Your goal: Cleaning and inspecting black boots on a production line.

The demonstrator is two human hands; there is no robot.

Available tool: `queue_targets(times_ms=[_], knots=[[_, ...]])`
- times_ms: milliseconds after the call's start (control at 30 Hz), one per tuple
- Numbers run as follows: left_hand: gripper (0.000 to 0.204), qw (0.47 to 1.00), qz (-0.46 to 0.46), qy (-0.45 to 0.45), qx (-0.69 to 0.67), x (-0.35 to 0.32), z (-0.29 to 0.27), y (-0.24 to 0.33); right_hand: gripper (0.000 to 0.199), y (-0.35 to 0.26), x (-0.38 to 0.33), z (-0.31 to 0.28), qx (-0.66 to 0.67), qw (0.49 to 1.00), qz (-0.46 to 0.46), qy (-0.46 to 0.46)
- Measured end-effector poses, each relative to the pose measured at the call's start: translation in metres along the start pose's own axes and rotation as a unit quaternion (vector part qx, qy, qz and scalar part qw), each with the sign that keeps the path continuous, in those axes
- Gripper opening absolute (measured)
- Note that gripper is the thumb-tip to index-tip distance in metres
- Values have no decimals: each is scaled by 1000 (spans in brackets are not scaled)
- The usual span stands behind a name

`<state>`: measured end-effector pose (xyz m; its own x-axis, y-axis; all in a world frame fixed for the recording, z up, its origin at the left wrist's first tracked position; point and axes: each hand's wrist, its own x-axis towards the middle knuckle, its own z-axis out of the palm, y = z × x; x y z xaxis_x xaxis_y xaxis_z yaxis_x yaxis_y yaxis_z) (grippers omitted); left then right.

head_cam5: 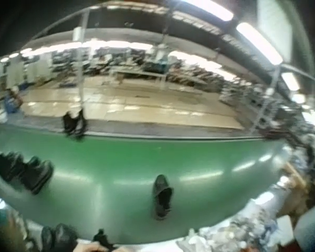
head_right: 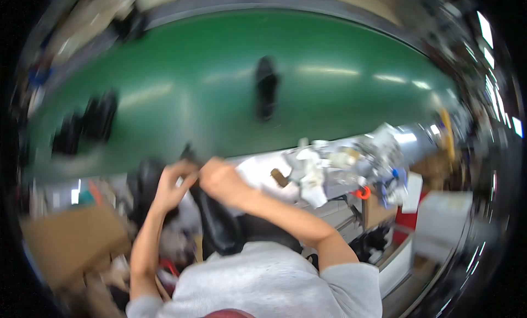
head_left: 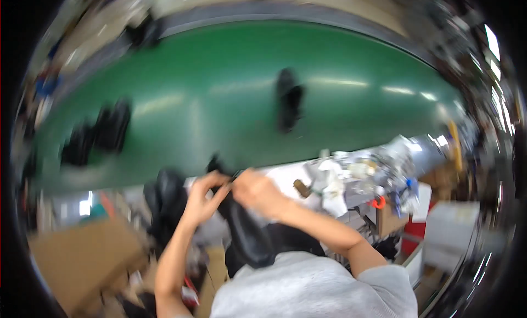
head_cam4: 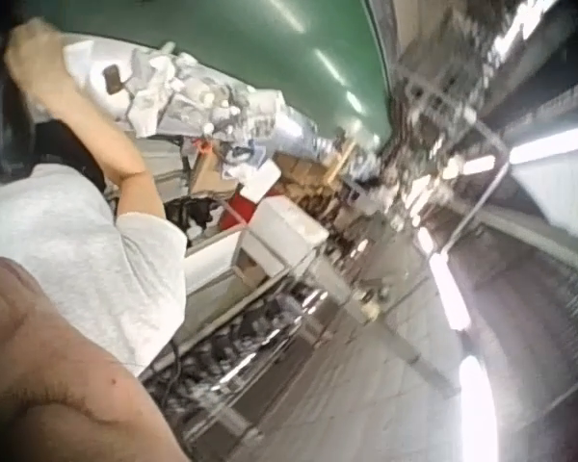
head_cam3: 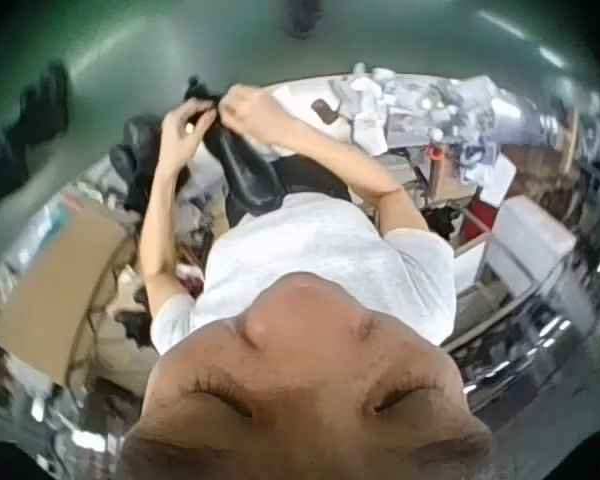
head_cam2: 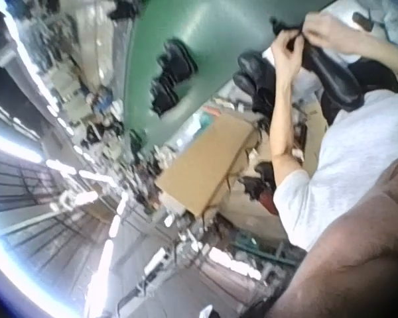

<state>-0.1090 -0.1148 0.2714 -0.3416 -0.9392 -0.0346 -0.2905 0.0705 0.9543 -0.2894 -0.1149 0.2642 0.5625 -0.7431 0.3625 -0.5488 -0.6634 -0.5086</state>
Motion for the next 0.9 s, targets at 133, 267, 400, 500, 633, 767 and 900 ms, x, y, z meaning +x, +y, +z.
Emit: queue_targets(times_ms=[133,267,400,500,633,767,900], knots=[[12,994,-63,81,45,-44,-14,-14,19,-15,7,37,112,988,102,11],[19,981,-133,139,-13,-47,-2,-24,30,27,-105,27,3,944,293,-154],[14,993,-116,22,-26,-21,3,-36,20,41,-214,41,-135,853,440,-246],[13,991,-130,-20,-21,-15,-9,-13,21,61,-245,64,-89,909,387,-127],[19,986,-151,29,-60,-26,-33,-4,16,62,-184,61,-119,893,422,-99],[30,989,-126,46,-66,-13,-15,-44,19,68,-164,87,-109,903,412,-57],[26,989,-138,5,-59,-14,-11,-35,24,43,-149,26,-10,885,461,64]])
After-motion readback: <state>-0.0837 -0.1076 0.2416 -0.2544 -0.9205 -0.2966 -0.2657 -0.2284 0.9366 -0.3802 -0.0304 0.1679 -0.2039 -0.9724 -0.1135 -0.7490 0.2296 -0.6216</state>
